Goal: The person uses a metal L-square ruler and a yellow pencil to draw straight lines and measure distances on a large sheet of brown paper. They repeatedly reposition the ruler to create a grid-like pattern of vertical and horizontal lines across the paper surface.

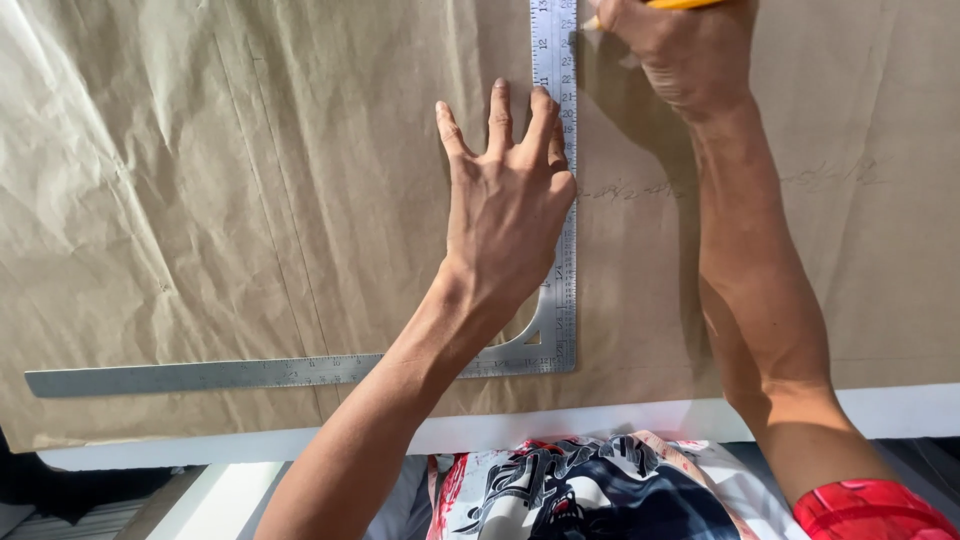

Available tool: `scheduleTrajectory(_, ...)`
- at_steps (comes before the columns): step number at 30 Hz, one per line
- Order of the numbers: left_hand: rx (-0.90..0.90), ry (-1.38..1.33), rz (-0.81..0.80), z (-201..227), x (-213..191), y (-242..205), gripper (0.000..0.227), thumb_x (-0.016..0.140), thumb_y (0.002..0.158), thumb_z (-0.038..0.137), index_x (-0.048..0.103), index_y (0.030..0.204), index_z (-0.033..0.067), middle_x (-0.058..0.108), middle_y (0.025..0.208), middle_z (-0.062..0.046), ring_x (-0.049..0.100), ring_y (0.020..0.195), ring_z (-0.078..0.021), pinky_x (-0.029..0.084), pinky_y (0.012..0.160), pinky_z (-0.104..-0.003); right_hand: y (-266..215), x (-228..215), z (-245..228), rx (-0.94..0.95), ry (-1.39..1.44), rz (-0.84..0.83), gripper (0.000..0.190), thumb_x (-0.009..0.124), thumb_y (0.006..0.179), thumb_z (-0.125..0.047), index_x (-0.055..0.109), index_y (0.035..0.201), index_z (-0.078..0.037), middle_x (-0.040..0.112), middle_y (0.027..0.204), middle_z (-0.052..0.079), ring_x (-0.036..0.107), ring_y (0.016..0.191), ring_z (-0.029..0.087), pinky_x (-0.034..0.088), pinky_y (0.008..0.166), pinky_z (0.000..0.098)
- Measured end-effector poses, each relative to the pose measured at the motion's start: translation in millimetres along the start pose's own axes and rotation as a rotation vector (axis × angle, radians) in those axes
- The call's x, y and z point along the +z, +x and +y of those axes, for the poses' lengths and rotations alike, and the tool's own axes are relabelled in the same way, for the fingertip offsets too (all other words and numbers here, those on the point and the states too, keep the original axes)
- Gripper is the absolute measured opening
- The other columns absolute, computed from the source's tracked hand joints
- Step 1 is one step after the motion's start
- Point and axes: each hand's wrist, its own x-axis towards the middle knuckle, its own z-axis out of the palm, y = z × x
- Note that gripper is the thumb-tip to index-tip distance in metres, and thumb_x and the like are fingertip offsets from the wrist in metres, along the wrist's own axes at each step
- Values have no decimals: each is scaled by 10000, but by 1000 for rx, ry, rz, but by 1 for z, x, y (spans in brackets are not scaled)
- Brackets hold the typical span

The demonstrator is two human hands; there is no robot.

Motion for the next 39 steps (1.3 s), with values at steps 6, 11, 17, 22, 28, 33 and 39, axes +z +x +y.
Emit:
scheduleTrajectory(6, -7, -44, 63, 1, 1, 0, 155, 822, 675, 76, 799, 798, 168, 536, 1389, -188, 505, 1356, -503, 369, 1030, -826, -9, 7, 17, -142, 126, 60, 328, 774, 1015, 162, 576, 885, -65, 637, 890, 24, 676, 868, 170, 602, 871, 324)
scheduleTrajectory(11, -13, -79, 65, 1, -3, 0, 45, 810, 781, 124, 808, 797, 166, 541, 1387, -197, 495, 1365, -510, 372, 1040, -829, -8, 8, 21, -251, 18, 72, 391, 804, 1058, 186, 536, 878, -35, 597, 863, 70, 601, 814, 202, 535, 868, 352)
scheduleTrajectory(17, -10, -85, 89, 0, -7, -1, 75, 778, 840, 113, 792, 782, 159, 546, 1388, -199, 504, 1355, -500, 398, 1037, -810, -5, 12, 8, -246, 71, 71, 387, 793, 1078, 204, 544, 862, 0, 608, 847, 104, 636, 786, 207, 587, 807, 327)
scheduleTrajectory(22, -11, -48, 99, 1, -6, -1, 64, 780, 832, 93, 791, 811, 153, 555, 1378, -190, 517, 1346, -487, 420, 1033, -795, -8, 13, 14, -146, 60, 86, 317, 794, 1039, 159, 591, 889, -34, 639, 874, 53, 643, 826, 170, 559, 823, 302)
scheduleTrajectory(28, -1, -105, 77, 0, -10, -1, 51, 817, 786, 105, 804, 791, 154, 554, 1402, -218, 492, 1366, -511, 394, 1044, -822, -6, 14, 6, -182, 79, 74, 398, 780, 1059, 202, 548, 814, -7, 587, 786, 74, 581, 728, 166, 534, 738, 303)
scheduleTrajectory(33, -1, -63, 82, 0, -8, -1, 98, 811, 760, 86, 805, 842, 141, 552, 1394, -200, 505, 1356, -493, 405, 1042, -803, -6, 15, 5, -119, 108, 60, 421, 767, 1068, 185, 524, 799, -28, 575, 773, 49, 533, 708, 134, 507, 728, 287)
scheduleTrajectory(39, -14, -21, 85, 2, -5, -2, 141, 794, 769, 51, 802, 899, 104, 543, 1397, -184, 509, 1361, -479, 403, 1058, -781, -9, 16, 16, -96, 26, 93, 345, 790, 1015, 164, 575, 848, -47, 621, 829, 28, 609, 795, 133, 537, 792, 281)
